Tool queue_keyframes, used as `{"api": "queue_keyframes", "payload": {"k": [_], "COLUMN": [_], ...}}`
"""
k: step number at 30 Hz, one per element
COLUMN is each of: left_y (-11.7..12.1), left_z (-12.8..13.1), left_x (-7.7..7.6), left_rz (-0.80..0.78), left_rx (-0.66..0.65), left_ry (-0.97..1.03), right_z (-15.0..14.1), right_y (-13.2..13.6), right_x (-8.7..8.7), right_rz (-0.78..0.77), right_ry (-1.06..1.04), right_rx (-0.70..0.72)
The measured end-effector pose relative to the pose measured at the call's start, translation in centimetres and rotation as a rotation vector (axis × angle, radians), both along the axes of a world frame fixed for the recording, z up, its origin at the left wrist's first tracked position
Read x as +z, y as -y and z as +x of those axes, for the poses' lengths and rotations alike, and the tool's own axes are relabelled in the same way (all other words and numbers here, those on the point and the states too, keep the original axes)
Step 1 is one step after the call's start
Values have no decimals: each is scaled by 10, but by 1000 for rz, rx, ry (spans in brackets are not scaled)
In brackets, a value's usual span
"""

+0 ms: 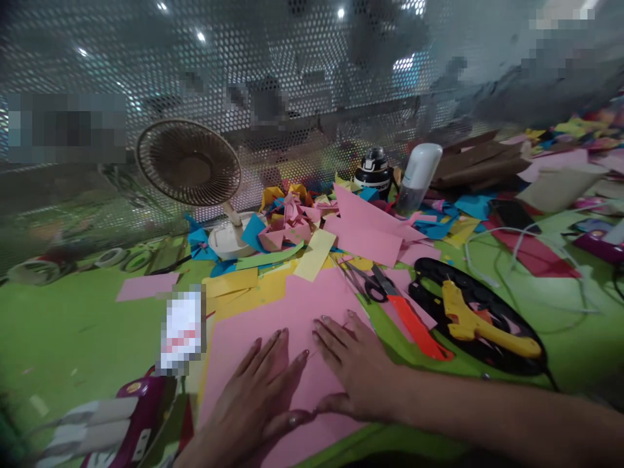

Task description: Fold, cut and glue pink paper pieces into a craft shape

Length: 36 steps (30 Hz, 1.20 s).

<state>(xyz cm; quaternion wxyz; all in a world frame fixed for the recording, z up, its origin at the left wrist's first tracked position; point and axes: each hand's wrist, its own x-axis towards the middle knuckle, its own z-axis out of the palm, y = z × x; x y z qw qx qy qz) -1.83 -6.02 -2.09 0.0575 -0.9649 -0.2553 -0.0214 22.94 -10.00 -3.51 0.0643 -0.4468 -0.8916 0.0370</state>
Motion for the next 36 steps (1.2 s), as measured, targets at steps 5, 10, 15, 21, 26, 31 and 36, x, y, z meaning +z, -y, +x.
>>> {"api": "queue_keyframes", "payload": {"k": [5,10,15,21,26,31,36], "left_y": [1,2,3,5,4,4,9], "left_z": [1,1,1,-1,-1,-7,-23], "left_x": [0,1,-2,-4,-4,-2,0], "left_rz": [-48,-69,-78,-111,-113,-115,-88], "left_rx": [0,1,13,19,19,-4,-4], "left_ry": [34,27,13,37,36,19,-2], "right_z": [26,27,-7,-25,-20,-19,-16], "right_y": [2,4,8,16,16,14,15], "right_x": [-1,5,15,10,12,11,7], "right_rz": [-20,-30,-7,-65,-68,-82,-65], "right_ry": [45,50,1,-14,-4,-6,-18], "right_rx": [-88,-212,-151,26,18,41,42]}}
